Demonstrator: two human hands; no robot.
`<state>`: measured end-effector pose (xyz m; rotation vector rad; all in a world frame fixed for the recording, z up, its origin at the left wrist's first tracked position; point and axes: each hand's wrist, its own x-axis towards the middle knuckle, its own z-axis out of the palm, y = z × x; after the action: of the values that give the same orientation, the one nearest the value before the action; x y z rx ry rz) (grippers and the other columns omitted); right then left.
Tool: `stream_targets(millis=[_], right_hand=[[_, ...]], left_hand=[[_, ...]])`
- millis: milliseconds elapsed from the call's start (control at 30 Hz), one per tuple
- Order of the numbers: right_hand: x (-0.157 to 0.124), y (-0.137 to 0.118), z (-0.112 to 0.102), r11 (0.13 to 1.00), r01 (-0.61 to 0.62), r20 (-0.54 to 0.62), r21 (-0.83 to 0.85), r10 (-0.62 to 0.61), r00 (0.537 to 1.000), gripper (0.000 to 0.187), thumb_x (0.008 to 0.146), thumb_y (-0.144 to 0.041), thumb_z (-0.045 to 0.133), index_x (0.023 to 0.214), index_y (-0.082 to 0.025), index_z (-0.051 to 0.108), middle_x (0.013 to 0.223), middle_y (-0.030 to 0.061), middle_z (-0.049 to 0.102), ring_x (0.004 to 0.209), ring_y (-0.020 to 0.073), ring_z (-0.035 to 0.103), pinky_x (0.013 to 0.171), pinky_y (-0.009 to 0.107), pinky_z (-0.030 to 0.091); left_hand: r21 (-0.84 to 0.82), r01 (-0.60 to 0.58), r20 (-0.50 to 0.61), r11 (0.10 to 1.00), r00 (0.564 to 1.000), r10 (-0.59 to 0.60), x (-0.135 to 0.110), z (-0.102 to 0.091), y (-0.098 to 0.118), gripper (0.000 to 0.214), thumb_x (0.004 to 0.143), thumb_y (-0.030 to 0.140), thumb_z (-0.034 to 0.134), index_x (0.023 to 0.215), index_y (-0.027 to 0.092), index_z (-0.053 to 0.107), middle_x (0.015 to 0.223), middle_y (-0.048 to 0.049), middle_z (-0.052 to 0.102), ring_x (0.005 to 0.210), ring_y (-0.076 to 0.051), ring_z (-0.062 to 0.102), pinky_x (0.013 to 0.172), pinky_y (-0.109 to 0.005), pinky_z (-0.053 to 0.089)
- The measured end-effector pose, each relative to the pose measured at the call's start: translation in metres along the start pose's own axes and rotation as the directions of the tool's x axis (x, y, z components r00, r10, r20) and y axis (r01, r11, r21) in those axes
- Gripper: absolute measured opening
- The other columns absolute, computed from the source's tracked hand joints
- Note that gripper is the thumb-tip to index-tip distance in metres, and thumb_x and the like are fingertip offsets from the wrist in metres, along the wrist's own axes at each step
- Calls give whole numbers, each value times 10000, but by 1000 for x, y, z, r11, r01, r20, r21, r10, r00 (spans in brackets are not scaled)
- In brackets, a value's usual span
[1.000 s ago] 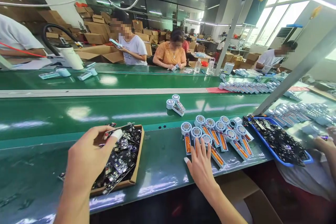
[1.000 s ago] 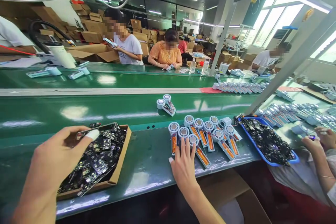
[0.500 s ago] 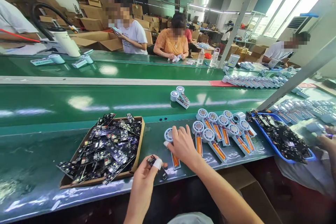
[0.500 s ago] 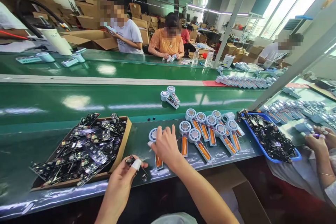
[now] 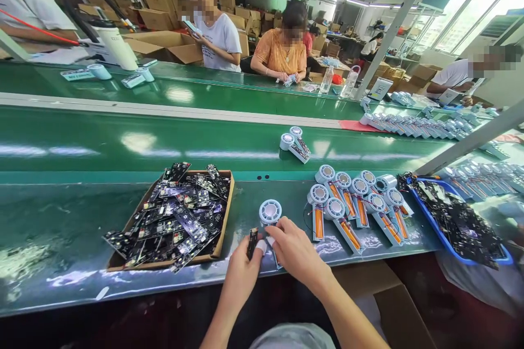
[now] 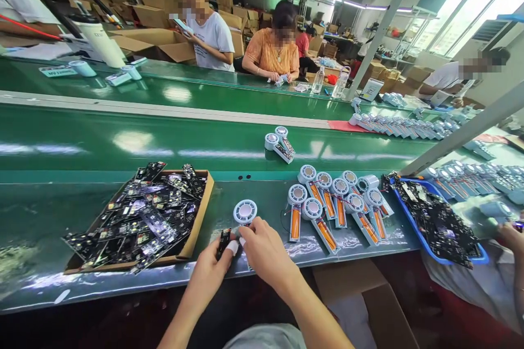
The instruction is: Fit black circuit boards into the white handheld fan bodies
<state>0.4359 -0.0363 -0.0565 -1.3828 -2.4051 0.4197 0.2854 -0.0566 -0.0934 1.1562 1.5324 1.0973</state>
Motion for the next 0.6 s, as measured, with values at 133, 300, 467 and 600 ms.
stream_targets(millis=[133, 300, 467, 600], right_hand=[[3, 5, 1, 989, -38, -10, 140, 40, 999, 262, 891, -5, 509, 1004, -189, 657, 912, 49, 618, 821, 187, 618, 734, 277, 504], [-10, 6, -3, 974, -14, -46, 226, 25, 999, 351, 875, 10, 490, 1091, -208, 659, 1058, 72, 638, 940, 202, 631, 819, 305, 517], [-9, 3, -7, 962, 148, -49, 231, -140, 989, 416, 898, -9, 515, 1226, -245, 615, 1146, 40, 691, 960, 202, 610, 857, 316, 517], [-8, 4, 3, 967, 193, -64, 168, -185, 981, 288, 922, -27, 512, 1107, -204, 646, 1012, 52, 708, 870, 200, 596, 798, 309, 523]], left_hand=[[7, -25, 71, 1000, 997, 25, 6, 7, 3, 326, 742, 433, 597, 862, 158, 724, 822, -78, 757, 815, -277, 694, 768, -379, 546], [3, -22, 2, 1000, 1000, 22, -2, 6, 8, 351, 797, 504, 584, 850, 175, 693, 721, -39, 698, 767, -260, 675, 719, -356, 540], [-6, -42, -99, 999, 994, 41, -12, 4, 10, 350, 815, 548, 584, 859, 202, 610, 684, 4, 610, 686, -215, 622, 625, -304, 506], [0, -11, -141, 1000, 990, 11, -16, -1, 5, 386, 780, 563, 611, 932, 209, 587, 714, 9, 597, 620, -181, 561, 568, -277, 458]])
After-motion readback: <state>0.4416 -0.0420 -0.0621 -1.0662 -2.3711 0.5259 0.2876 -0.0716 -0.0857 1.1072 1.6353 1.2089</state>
